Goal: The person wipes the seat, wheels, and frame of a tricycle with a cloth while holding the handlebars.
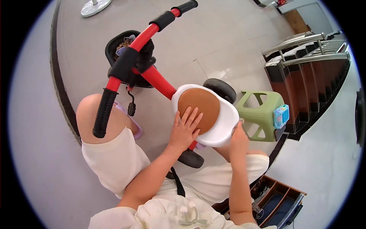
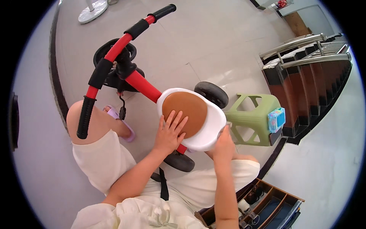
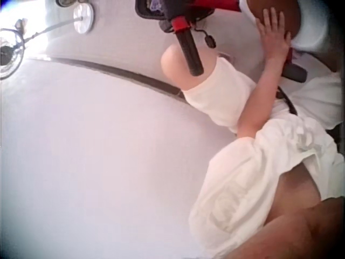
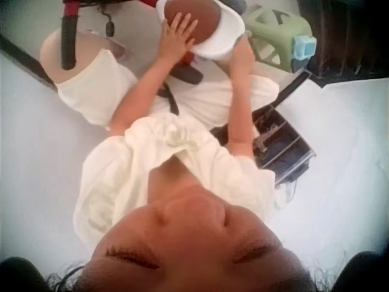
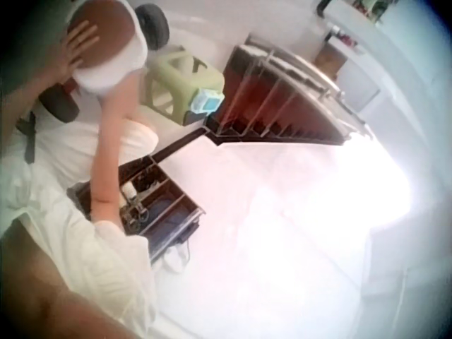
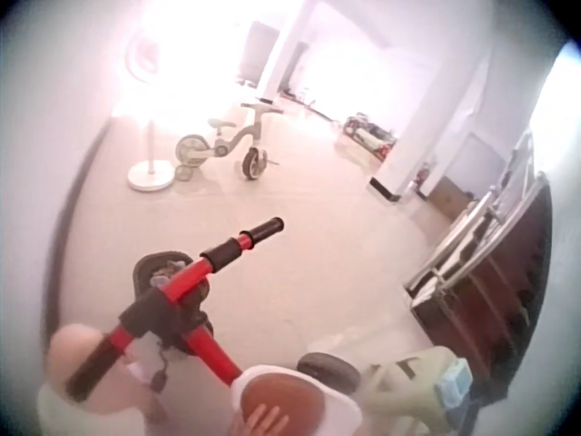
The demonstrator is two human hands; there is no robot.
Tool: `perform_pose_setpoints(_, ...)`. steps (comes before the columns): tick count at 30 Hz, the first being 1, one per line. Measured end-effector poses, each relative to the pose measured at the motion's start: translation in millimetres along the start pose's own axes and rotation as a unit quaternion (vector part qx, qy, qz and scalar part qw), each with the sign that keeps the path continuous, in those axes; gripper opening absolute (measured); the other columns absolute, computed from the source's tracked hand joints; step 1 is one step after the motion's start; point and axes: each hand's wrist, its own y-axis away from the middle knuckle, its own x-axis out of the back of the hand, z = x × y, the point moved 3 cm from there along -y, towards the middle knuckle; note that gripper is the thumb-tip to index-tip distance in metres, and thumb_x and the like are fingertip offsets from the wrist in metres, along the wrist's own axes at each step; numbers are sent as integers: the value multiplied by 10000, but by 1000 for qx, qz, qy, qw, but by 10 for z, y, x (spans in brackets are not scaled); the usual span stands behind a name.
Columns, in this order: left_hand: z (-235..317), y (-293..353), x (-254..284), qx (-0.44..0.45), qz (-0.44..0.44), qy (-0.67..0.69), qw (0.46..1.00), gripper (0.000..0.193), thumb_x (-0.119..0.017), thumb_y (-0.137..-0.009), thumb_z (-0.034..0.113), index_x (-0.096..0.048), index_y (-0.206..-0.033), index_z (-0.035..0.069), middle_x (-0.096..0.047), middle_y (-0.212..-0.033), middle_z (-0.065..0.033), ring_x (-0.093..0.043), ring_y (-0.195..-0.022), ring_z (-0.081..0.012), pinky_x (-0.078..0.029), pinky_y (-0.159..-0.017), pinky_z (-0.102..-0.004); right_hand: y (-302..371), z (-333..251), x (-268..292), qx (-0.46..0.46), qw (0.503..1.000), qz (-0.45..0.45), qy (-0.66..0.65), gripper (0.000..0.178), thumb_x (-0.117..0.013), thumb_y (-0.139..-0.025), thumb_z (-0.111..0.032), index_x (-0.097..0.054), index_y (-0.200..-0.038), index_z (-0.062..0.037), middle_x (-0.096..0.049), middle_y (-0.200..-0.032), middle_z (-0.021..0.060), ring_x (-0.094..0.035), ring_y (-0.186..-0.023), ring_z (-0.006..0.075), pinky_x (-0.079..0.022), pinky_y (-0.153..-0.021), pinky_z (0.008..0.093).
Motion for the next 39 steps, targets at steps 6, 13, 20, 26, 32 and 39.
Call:
perform_pose_setpoints(6, 35, -8, -2, 2, -1, -4, 1000, 675, -614, -872, 359, -350, -1481, 237, -268, -1563, -35, -194, -1457, -252, -142, -1164, -557, 29, 36, -123, 6, 996, 64, -68, 446, -471, -977, -166, -426, -1363, 53, -582, -1237, 261, -569, -1124, 407, -459, -926, 458)
perform_pose_setpoints(13, 93, -43, -12, -8, -8, -59, 998, 669, -599, -886, 374, -340, -1486, 228, -266, -1563, -26, -199, -1455, -241, -152, -1171, -534, -870, 187, -274, 13, 965, -78, -250, 405, -436, -988, -191, -501, -1336, 5, -570, -1282, 228, -549, -1160, 381, -429, -973, 427)
perform_pose_setpoints(20, 56, -39, -15, -17, 7, -103, 995, 683, -609, -876, 363, -338, -1489, 232, -266, -1562, -51, -196, -1453, -287, -162, -1156, -574, -26, 150, -271, 26, 964, 73, -252, 453, -441, -982, -132, -408, -1406, 25, -514, -1339, 258, -520, -1210, 389, -448, -960, 415)
perform_pose_setpoints(26, 78, -54, 73, -32, 34, -120, 992, 608, -608, -874, 342, -421, -1439, 218, -338, -1518, -51, -255, -1423, -272, -201, -1134, -568, 844, -16, -384, 60, 979, 123, -152, 474, -452, -953, -42, -358, -1391, 115, -402, -1398, 332, -484, -1225, 459, -432, -1001, 441)
perform_pose_setpoints(32, 116, -457, 231, -33, 29, -100, 994, 418, -626, -849, 252, -583, -1249, 137, -505, -1323, -83, -434, -1250, -290, -293, -1061, -500, 818, 93, -457, 40, 965, 108, -236, 490, -483, -941, -42, -366, -1399, 88, -368, -1419, 326, -439, -1268, 443, -405, -1025, 435)
perform_pose_setpoints(39, -103, -1070, 241, -154, 45, -142, 977, 511, -570, -907, 324, -489, -1369, 123, -483, -1388, -104, -424, -1311, -277, -257, -1128, -490, 750, 57, -432, 11, 942, 121, -313, 452, -499, -934, -44, -412, -1371, 30, -369, -1449, 259, -434, -1282, 418, -398, -1034, 433)
